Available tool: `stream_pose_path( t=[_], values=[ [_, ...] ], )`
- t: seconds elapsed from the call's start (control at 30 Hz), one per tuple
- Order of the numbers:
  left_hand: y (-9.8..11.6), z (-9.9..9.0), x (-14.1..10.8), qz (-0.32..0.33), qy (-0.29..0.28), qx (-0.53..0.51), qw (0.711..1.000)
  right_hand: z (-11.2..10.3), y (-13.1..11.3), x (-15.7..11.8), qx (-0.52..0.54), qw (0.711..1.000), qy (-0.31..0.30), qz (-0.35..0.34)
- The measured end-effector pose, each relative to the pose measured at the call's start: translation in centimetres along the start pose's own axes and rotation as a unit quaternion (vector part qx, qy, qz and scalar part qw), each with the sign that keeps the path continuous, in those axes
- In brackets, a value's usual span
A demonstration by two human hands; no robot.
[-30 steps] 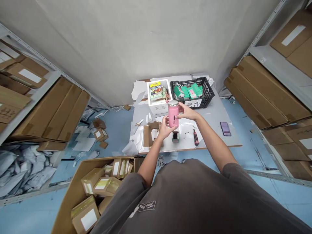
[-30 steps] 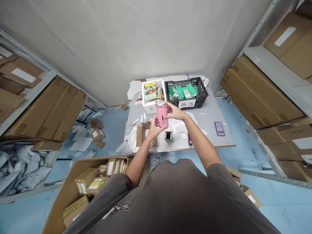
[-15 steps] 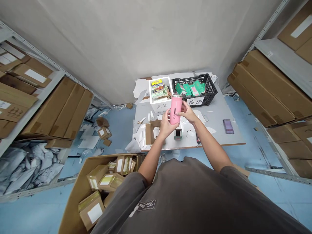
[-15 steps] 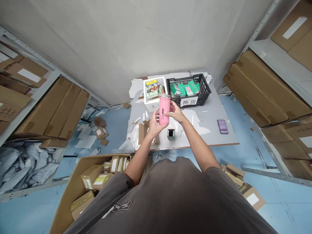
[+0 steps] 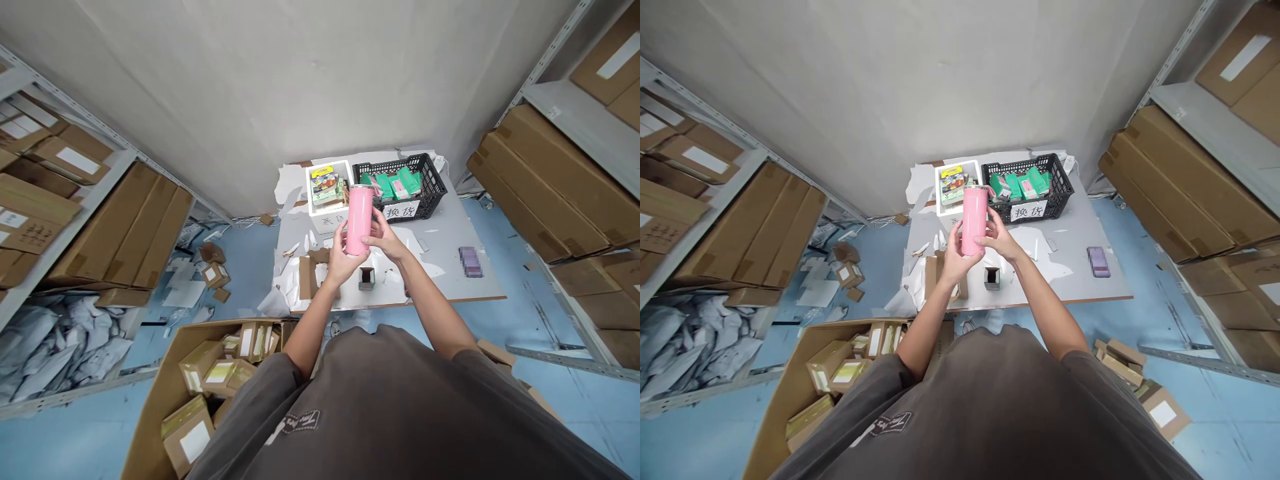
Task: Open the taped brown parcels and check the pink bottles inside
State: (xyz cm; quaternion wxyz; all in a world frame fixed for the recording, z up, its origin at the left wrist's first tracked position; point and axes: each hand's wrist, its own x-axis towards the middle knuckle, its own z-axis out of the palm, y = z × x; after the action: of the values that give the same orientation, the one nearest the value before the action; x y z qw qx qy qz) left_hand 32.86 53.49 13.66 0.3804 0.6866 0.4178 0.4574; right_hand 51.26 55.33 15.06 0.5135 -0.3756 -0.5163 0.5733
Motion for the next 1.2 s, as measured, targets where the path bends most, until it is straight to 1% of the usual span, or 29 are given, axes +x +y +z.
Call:
stream_pose_path(
  t=[0.07, 0.1, 0.17, 0.23, 0.3, 0.33, 0.43, 0.5, 0.6, 0.67, 0.73, 0.8, 0.87, 0.93, 1.0, 1.07, 1.13, 1.2],
  values=[
    [0.1, -0.2, 0.1, 0.008, -0.022, -0.001, 1.0, -0.3, -0.1, 0.1, 0.008, 1.0, 0.002, 0.003],
    [0.2, -0.3, 0.1, 0.012, -0.021, 0.017, 1.0, -0.4, -0.1, 0.1, 0.002, 1.0, 0.012, 0.002],
    [0.3, -0.2, 0.2, 0.016, -0.001, 0.067, 0.998, -0.4, 0.0, 0.2, -0.023, 0.999, 0.04, 0.001],
    [0.4, -0.1, 0.4, 0.016, 0.018, 0.095, 0.995, -0.3, 0.0, 0.2, -0.046, 0.997, 0.061, 0.001],
    [0.2, 0.0, 0.5, 0.015, 0.026, 0.08, 0.996, -0.1, -0.1, 0.1, -0.055, 0.997, 0.06, -0.002],
    [0.1, 0.0, 0.6, 0.012, 0.021, 0.057, 0.998, -0.1, -0.1, 0.0, -0.053, 0.997, 0.052, -0.002],
    [-0.1, -0.3, 0.6, 0.003, -0.022, -0.012, 1.0, 0.0, -0.1, -0.3, -0.033, 0.999, 0.025, 0.005],
    [0.1, -0.6, 0.4, -0.002, -0.04, 0.001, 0.999, 0.0, 0.0, -0.5, -0.027, 0.999, 0.032, 0.006],
    [0.8, -0.6, 0.3, -0.017, -0.011, 0.057, 0.998, 0.3, 0.3, -0.6, -0.046, 0.997, 0.065, -0.002],
    [1.2, -0.6, 0.4, -0.027, 0.009, 0.053, 0.998, 0.4, 0.2, -0.6, -0.06, 0.995, 0.075, -0.011],
    [1.3, -0.7, 0.6, -0.034, 0.001, 0.008, 0.999, 0.3, -0.2, -0.7, -0.054, 0.997, 0.061, -0.012],
    [1.3, -1.0, 0.8, -0.036, -0.034, -0.044, 0.998, 0.1, -0.6, -0.7, -0.032, 0.999, 0.032, 0.001],
    [1.2, -1.3, 0.8, -0.03, -0.062, -0.056, 0.996, 0.1, -0.7, -0.8, -0.019, 1.0, 0.017, 0.015],
    [1.3, -1.4, 0.7, -0.022, -0.057, -0.017, 0.998, 0.3, -0.6, -1.0, -0.027, 0.999, 0.029, 0.02],
    [1.4, -1.3, 0.6, -0.018, -0.028, 0.021, 0.999, 0.7, -0.5, -1.2, -0.045, 0.997, 0.051, 0.019],
    [1.5, -1.3, 0.6, -0.021, -0.01, 0.015, 1.0, 0.8, -0.5, -1.3, -0.055, 0.997, 0.051, 0.014],
    [1.3, -1.5, 0.8, -0.025, -0.025, -0.03, 0.999, 0.6, -0.7, -1.3, -0.049, 0.998, 0.024, 0.01],
    [1.0, -2.0, 1.0, -0.024, -0.059, -0.072, 0.995, 0.1, -0.9, -1.1, -0.041, 0.999, -0.005, 0.009]
  ],
)
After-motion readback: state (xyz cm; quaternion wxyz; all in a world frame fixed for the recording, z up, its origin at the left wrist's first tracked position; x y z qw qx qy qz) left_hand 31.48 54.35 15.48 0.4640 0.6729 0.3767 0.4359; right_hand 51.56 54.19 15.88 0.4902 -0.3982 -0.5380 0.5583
